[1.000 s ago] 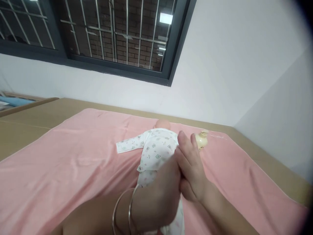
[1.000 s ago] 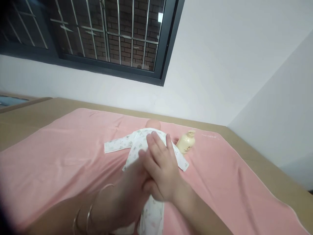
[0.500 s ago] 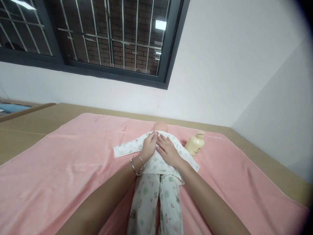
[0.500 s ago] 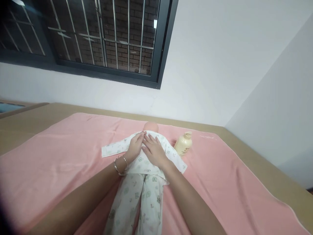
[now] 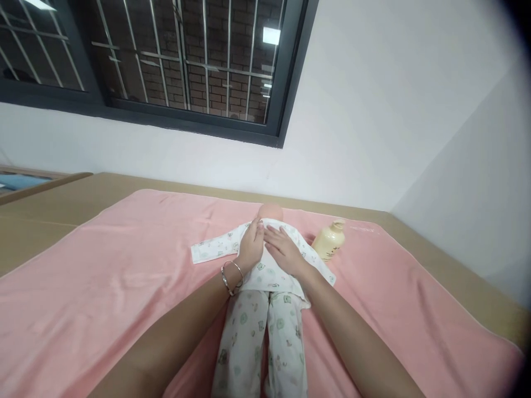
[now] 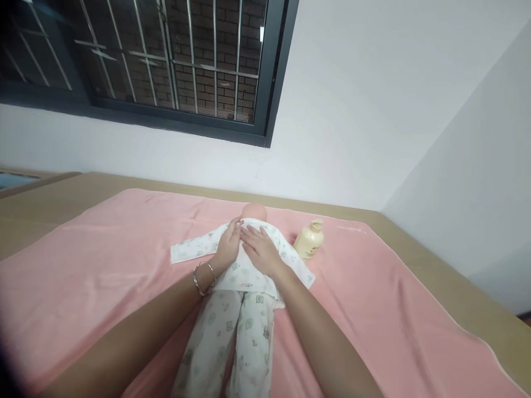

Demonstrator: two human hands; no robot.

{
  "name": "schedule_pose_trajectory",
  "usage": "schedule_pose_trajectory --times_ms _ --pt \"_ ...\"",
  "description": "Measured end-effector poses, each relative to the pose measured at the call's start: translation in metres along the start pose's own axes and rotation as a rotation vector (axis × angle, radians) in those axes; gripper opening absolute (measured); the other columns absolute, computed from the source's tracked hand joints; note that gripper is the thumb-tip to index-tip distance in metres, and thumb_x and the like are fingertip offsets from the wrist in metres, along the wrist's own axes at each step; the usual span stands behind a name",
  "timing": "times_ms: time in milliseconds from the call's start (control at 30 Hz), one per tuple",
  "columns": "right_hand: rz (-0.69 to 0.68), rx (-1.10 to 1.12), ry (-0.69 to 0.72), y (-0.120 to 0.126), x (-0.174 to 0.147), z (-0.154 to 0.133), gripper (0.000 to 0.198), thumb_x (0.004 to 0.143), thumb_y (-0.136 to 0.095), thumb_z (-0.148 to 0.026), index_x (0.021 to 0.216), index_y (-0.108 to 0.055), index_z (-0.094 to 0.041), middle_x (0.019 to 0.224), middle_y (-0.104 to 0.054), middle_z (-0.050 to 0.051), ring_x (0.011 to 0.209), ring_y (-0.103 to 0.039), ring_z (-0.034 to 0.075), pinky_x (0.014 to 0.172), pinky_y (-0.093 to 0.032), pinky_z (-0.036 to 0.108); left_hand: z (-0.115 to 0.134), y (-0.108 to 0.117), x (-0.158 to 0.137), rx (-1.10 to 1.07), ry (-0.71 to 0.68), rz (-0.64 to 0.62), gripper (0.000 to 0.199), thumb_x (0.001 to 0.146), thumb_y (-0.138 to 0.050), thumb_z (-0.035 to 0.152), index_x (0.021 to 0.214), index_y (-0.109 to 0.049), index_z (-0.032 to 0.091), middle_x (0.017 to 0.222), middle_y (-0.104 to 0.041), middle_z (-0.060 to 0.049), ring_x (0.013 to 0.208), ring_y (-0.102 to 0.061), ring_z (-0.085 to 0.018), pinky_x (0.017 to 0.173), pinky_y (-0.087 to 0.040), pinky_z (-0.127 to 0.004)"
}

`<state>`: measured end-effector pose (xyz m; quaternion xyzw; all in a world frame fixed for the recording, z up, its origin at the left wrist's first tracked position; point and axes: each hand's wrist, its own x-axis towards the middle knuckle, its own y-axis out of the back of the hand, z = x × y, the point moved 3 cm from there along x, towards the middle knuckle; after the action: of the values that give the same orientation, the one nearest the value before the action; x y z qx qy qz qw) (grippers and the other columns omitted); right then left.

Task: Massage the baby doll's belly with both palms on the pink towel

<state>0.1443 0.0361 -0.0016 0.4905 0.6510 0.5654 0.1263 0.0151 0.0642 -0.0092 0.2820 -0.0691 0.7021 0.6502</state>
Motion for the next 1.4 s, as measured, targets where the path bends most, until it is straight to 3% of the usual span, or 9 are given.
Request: schedule_pose_trajectory --times_ms 200,367,500,633,767,900,1033,1200,1400 --pt "0.103 -0.15 -0.446 -0.003 -0.008 0.01 0.064 0.1 -0.028 -0.041 0.147 -0.033 0.002 0.154 -0.03 0.022 0.146 -0.023 0.029 0.119 -0.018 0.046 -0.001 0.0 0.0 0.056 -0.051 0.022 0.045 0.101 -0.027 0.042 0.123 -0.058 0.017 0.126 -0.063 -0.012 0.12 -0.056 -0.023 0.108 -0.041 -0.042" --pt "0.025 -0.224 -0.122 -0.008 -0.01 -0.034 0.06 0.093 -0.04 -0.028 0.15 -0.033 -0.008 0.157 -0.028 0.013 0.149 -0.012 0.028 0.121 -0.011 0.047 -0.006 -0.001 0.001 0.064 -0.01 0.014 0.035 0.098 -0.038 0.033 0.122 -0.057 0.017 0.127 -0.062 -0.011 0.12 -0.057 -0.023 0.107 -0.042 -0.042" --pt "-0.03 -0.08 0.04 0.001 -0.004 -0.015 0.051 0.095 -0.038 -0.027 0.146 -0.043 -0.025 0.152 -0.039 0.001 0.147 -0.022 0.02 0.121 -0.01 0.048 -0.006 -0.001 0.001 0.102 -0.03 0.014 0.035 0.098 -0.037 0.032 0.123 -0.057 0.017 0.124 -0.063 -0.011 0.118 -0.058 -0.023 0.105 -0.044 -0.042" --pt "0.045 -0.004 -0.179 0.002 -0.002 0.012 0.051 0.1 -0.032 -0.039 0.147 -0.041 -0.022 0.156 -0.032 0.004 0.147 -0.02 0.022 0.12 -0.014 0.048 -0.003 -0.002 0.001 0.158 -0.074 -0.005 0.033 0.097 -0.039 0.029 0.121 -0.058 0.015 0.124 -0.063 -0.012 0.118 -0.057 -0.024 0.106 -0.043 -0.044" --pt "0.094 -0.103 -0.507 -0.009 -0.011 -0.006 0.065 0.098 -0.034 -0.042 0.151 -0.029 -0.004 0.157 -0.021 0.021 0.147 -0.016 0.033 0.118 -0.018 0.052 -0.002 0.0 0.0 0.154 -0.072 0.007 0.034 0.098 -0.037 0.029 0.121 -0.058 0.016 0.124 -0.063 -0.012 0.118 -0.057 -0.024 0.106 -0.043 -0.044" --pt "0.047 -0.189 -0.309 -0.014 -0.012 -0.037 0.06 0.094 -0.041 -0.027 0.15 -0.033 -0.008 0.158 -0.021 0.016 0.149 -0.007 0.033 0.119 -0.014 0.051 -0.001 0.002 0.0 0.163 -0.114 -0.008 0.029 0.095 -0.042 0.027 0.115 -0.061 0.016 0.123 -0.064 -0.012 0.119 -0.057 -0.023 0.108 -0.042 -0.043" --pt "-0.026 -0.086 -0.1 -0.007 -0.004 -0.017 0.049 0.095 -0.041 -0.027 0.144 -0.046 -0.027 0.157 -0.028 0.003 0.149 -0.014 0.025 0.12 -0.011 0.052 0.001 0.002 0.0 0.219 -0.145 -0.024 0.026 0.093 -0.044 0.025 0.108 -0.063 0.017 0.122 -0.065 -0.011 0.119 -0.057 -0.024 0.107 -0.042 -0.044" --pt "0.122 -0.014 -0.346 -0.002 0.0 0.026 0.056 0.1 -0.032 -0.043 0.147 -0.04 -0.014 0.155 -0.031 0.012 0.146 -0.023 0.025 0.119 -0.017 0.048 0.0 -0.002 0.0 0.327 -0.156 -0.053 0.03 0.089 -0.047 0.019 0.114 -0.062 0.014 0.129 -0.062 -0.014 0.127 -0.052 -0.026 0.113 -0.037 -0.047" --pt "0.232 -0.186 -0.422 -0.002 -0.01 0.01 0.053 0.099 -0.032 -0.043 0.137 -0.054 -0.014 0.144 -0.049 0.013 0.138 -0.041 0.027 0.113 -0.034 0.043 -0.003 -0.003 0.0 0.503 -0.117 -0.088 0.043 0.09 -0.046 0.025 0.128 -0.055 0.008 0.14 -0.053 -0.019 0.138 -0.041 -0.03 0.117 -0.03 -0.047"
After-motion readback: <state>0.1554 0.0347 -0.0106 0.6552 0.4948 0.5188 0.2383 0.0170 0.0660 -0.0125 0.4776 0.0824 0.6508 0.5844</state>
